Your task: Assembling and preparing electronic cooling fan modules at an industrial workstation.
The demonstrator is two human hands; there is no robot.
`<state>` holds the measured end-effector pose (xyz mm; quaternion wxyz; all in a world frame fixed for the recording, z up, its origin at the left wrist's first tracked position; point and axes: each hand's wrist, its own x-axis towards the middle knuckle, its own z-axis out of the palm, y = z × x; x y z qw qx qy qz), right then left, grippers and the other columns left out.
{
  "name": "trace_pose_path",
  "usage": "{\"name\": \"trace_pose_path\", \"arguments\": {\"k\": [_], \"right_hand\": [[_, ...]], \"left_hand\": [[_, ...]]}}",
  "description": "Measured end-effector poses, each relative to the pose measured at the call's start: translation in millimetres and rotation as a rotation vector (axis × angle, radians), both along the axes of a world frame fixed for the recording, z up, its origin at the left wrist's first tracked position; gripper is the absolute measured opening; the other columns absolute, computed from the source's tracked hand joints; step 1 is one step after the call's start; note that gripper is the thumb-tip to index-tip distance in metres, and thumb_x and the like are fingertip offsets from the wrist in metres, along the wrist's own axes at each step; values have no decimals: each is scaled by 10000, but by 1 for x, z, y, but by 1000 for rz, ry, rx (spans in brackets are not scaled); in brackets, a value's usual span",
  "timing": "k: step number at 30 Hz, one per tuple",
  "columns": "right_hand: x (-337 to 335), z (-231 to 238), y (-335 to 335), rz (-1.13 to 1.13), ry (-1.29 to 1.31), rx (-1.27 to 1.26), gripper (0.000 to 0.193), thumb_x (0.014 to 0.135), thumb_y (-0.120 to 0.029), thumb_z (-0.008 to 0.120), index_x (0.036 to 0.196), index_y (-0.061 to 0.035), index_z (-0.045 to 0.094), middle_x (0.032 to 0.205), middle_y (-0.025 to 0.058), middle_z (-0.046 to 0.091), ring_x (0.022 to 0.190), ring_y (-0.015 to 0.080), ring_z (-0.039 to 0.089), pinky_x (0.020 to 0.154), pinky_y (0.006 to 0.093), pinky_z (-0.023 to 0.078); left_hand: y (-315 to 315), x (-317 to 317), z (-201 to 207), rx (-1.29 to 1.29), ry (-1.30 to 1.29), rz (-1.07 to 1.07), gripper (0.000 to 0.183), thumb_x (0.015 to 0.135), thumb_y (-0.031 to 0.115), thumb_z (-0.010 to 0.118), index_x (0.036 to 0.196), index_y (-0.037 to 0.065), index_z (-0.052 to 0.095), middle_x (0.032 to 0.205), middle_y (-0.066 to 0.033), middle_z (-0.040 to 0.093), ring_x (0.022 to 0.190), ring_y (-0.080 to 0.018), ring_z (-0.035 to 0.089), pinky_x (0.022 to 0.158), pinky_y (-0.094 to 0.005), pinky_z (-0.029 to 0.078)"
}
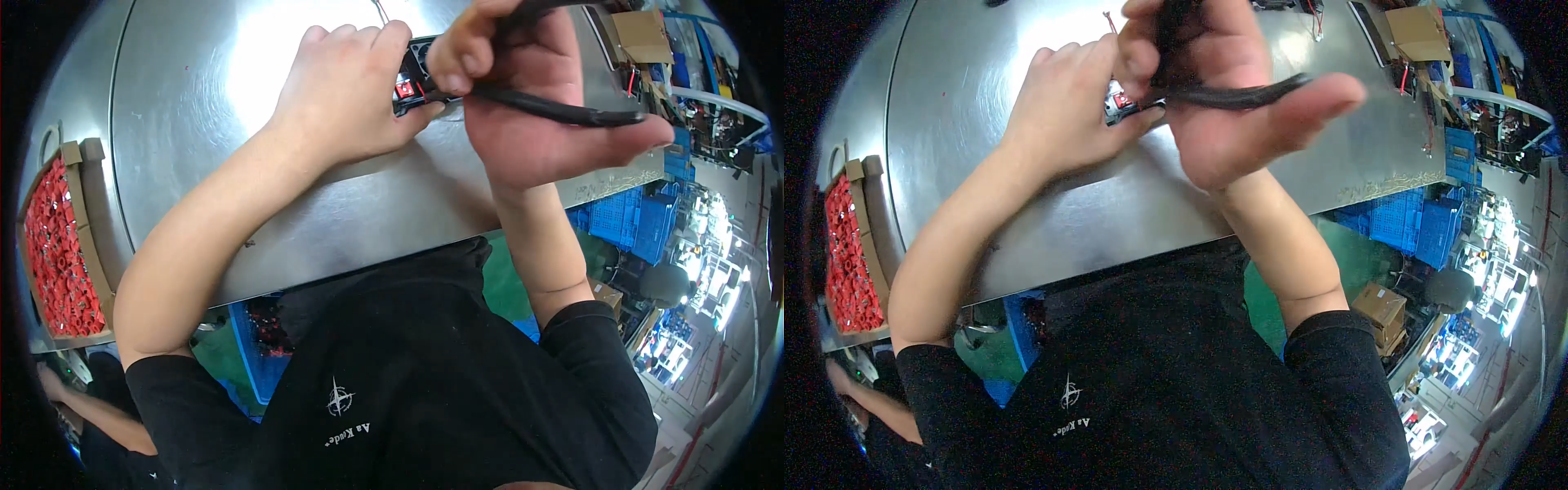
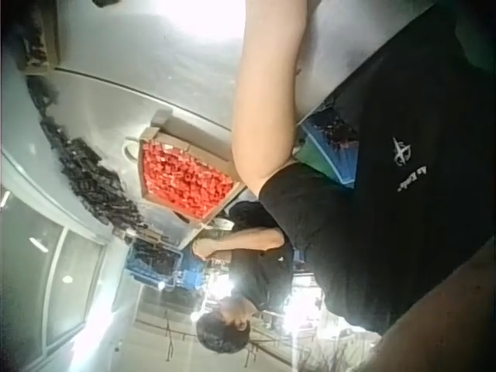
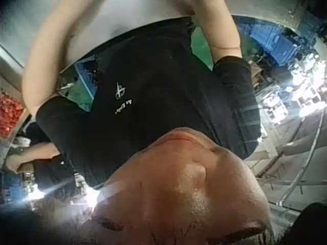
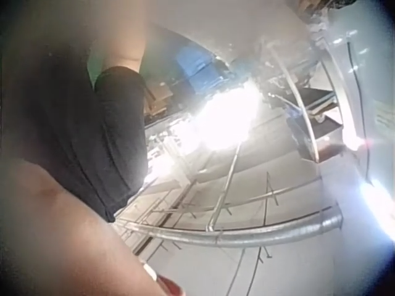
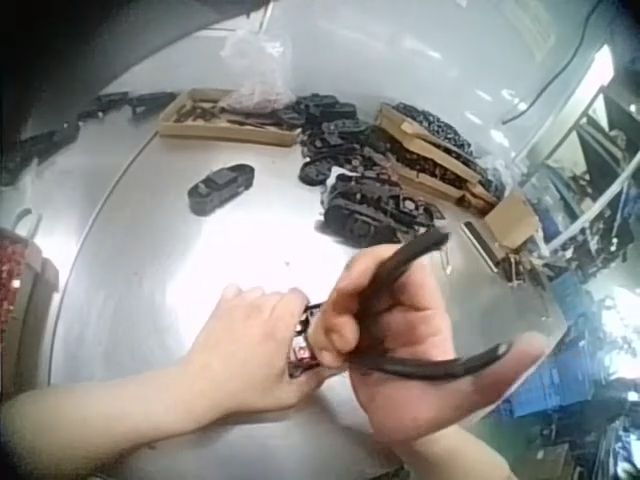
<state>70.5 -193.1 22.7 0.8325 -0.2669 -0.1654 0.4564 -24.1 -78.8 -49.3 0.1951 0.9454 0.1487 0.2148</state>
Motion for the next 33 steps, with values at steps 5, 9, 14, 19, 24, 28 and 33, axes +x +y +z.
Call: {"name": "trace_pose_path", "arguments": {"k": [5, 9, 14, 19, 24, 28, 33], "right_hand": [[-7, -11, 3, -7, 108, 147, 1370, 453, -1174, 201, 1104, -12, 525, 818, 79, 497, 719, 185, 475, 682, 314, 403], [-20, 0, 7, -78, 101, 107, 1375, 441, -1177, 192, 1081, -6, 522, 785, 76, 491, 697, 182, 467, 667, 312, 400], [-9, -23, 11, -129, 56, 84, 1361, 455, -1173, 189, 1073, -6, 520, 768, 73, 482, 688, 172, 454, 650, 307, 391], [12, -58, 20, -69, -879, 339, 1329, 450, -1144, 276, 1087, -2, 514, 798, 57, 468, 628, 139, 412, 571, 290, 371], [-21, -33, 11, -262, -894, -253, 1306, 502, -1136, 344, 1108, 6, 530, 821, 49, 474, 678, 142, 430, 587, 297, 376], [66, -19, -5, 107, -604, 182, 1194, 609, -1062, 491, 1168, -9, 549, 855, 11, 414, 719, 125, 386, 613, 277, 326], [168, -15, 4, 416, -322, 185, 1081, 757, -985, 451, 1172, 10, 535, 840, 3, 360, 702, 109, 343, 633, 279, 308]], "left_hand": [[-3, 1, 2, 42, 23, 5, 508, 801, 504, 784, 1005, 72, 612, 845, -124, 712, 859, -310, 719, 812, -467, 482], [-7, -1, 2, -3, -14, 12, 357, 729, 374, 828, 863, 124, 611, 865, -45, 665, 910, -318, 648, 811, -474, 454], [-5, 0, 2, -34, 80, -40, 412, 717, 353, 824, 992, 120, 624, 932, -63, 677, 945, -323, 659, 833, -480, 458], [-4, -2, 7, 109, 77, 72, 520, 718, 280, 791, 1176, 118, 605, 940, -69, 718, 981, -329, 690, 831, -500, 491], [4, -4, 3, -46, 24, 27, 609, 762, 564, 786, 1001, 27, 628, 867, -156, 732, 852, -356, 728, 788, -503, 511], [-1, 7, 7, 67, -11, -8, 633, 784, 608, 743, 1008, 26, 640, 876, -165, 729, 852, -364, 719, 799, -490, 507], [-9, -14, 8, -9, 76, 69, 653, 829, 612, 695, 1061, 5, 627, 947, -188, 716, 950, -360, 694, 881, -472, 461]]}}
